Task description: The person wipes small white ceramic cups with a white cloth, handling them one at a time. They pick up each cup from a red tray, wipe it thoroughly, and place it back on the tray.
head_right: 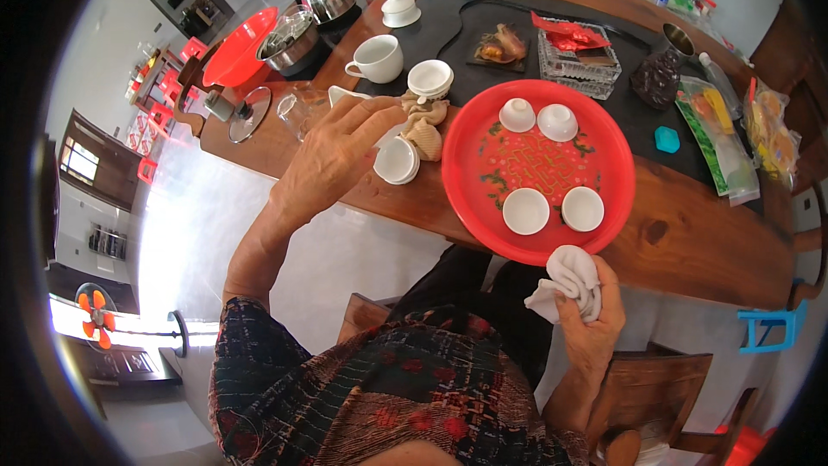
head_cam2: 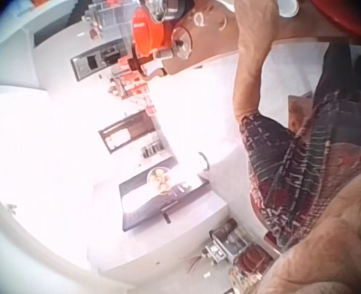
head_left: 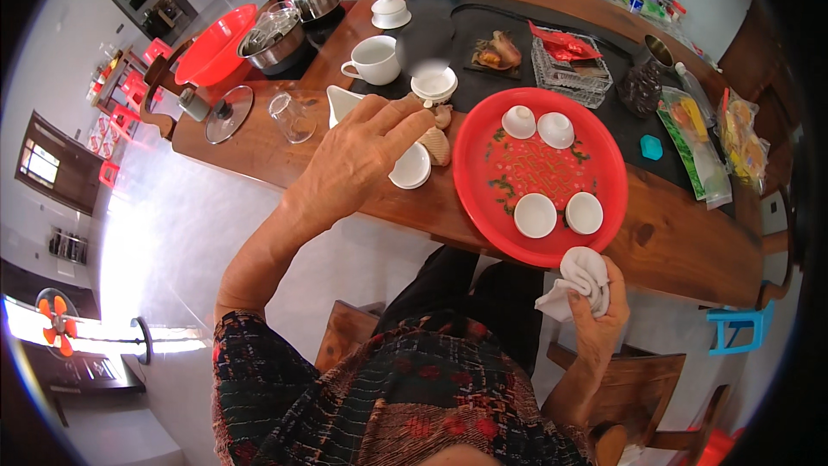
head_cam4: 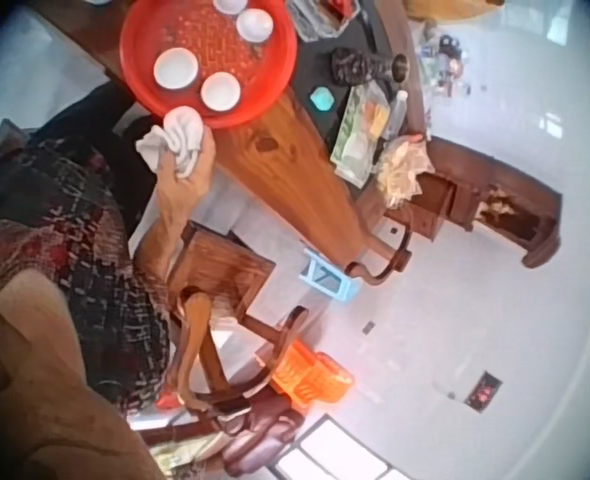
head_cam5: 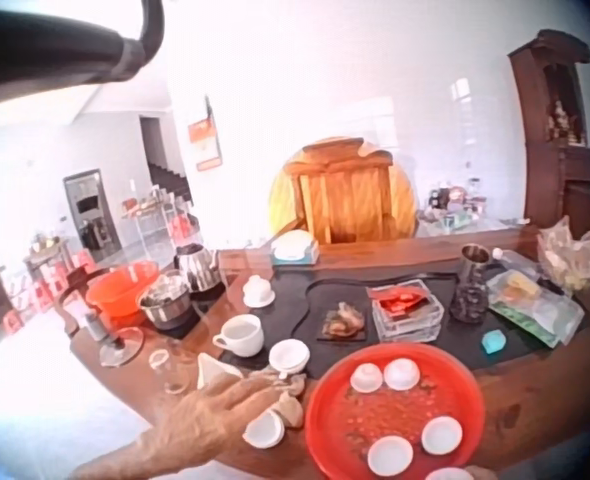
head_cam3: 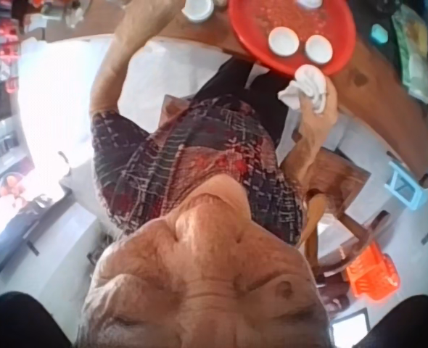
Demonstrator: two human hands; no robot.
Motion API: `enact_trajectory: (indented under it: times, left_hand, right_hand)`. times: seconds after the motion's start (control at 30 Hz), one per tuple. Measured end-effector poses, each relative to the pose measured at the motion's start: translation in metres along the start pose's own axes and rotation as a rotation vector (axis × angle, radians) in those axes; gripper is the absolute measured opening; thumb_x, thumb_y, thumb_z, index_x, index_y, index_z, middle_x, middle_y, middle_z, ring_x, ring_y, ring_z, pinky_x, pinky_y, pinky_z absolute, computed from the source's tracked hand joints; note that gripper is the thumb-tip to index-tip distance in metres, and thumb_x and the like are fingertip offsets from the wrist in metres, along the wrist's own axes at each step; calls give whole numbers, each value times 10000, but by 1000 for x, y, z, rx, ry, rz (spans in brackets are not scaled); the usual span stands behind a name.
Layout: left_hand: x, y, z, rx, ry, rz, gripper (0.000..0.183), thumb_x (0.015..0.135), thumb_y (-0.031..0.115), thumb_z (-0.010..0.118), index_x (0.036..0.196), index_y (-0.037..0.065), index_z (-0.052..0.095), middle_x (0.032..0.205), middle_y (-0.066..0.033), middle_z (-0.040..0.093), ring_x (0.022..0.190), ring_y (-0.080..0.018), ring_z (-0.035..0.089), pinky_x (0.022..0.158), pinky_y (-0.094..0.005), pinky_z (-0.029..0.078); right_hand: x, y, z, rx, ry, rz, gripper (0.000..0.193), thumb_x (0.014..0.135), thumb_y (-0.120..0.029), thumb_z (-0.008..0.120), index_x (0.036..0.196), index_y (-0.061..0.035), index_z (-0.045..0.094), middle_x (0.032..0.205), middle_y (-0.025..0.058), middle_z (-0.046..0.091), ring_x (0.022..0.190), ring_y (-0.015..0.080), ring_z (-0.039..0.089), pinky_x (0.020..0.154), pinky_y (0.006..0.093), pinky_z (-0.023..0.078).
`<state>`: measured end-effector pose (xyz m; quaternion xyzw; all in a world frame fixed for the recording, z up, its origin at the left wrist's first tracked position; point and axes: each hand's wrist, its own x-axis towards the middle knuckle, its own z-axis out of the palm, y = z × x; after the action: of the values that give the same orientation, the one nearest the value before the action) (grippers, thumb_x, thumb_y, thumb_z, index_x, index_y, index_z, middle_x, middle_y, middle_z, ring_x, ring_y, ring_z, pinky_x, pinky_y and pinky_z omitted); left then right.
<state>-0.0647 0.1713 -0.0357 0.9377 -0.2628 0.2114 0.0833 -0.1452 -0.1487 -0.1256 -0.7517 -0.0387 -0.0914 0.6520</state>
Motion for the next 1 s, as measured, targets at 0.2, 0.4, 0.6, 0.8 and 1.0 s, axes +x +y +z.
enact_trajectory:
  times: [0.2,0.4,0.6,0.8,1.0]
  left_hand:
    - [-6,-3,6,-165,44,-87,534,660,-67,649,1161,61,515,1194,-92,533,1052,-271,541,868,-354,470]
    - [-5,28,56,-1538,252,-355,585,809,58,668,1313,-10,378,1203,-87,522,1079,-154,524,922,-293,452]
    - [4,88,99,-2165,384,-330,633,842,128,648,1365,-16,320,1241,-87,511,1127,-164,503,975,-316,407]
    - [-4,105,92,-1814,263,-271,689,788,-69,631,1385,-17,291,1274,-67,460,1178,-170,451,1004,-313,367]
    - [-2,95,100,-1894,497,-321,534,794,14,669,1244,6,382,1192,-89,509,1093,-156,508,945,-309,425]
  right_hand:
    - [4,-5,1,18,-6,-37,429,796,-28,644,1193,28,492,1069,78,569,969,129,538,861,271,437]
    - [37,-25,34,257,112,-162,430,823,-4,579,1232,44,455,1115,93,562,994,140,544,878,281,436]
    - [62,-37,85,-132,26,-648,375,819,-36,579,1180,41,511,1079,146,533,959,214,536,852,325,422]
    - [87,-41,82,241,0,-168,274,870,-37,510,1128,48,540,953,120,554,880,196,553,783,294,445]
    - [70,-32,77,-121,-36,-565,337,783,21,547,1116,16,593,1073,154,503,945,253,544,781,331,458]
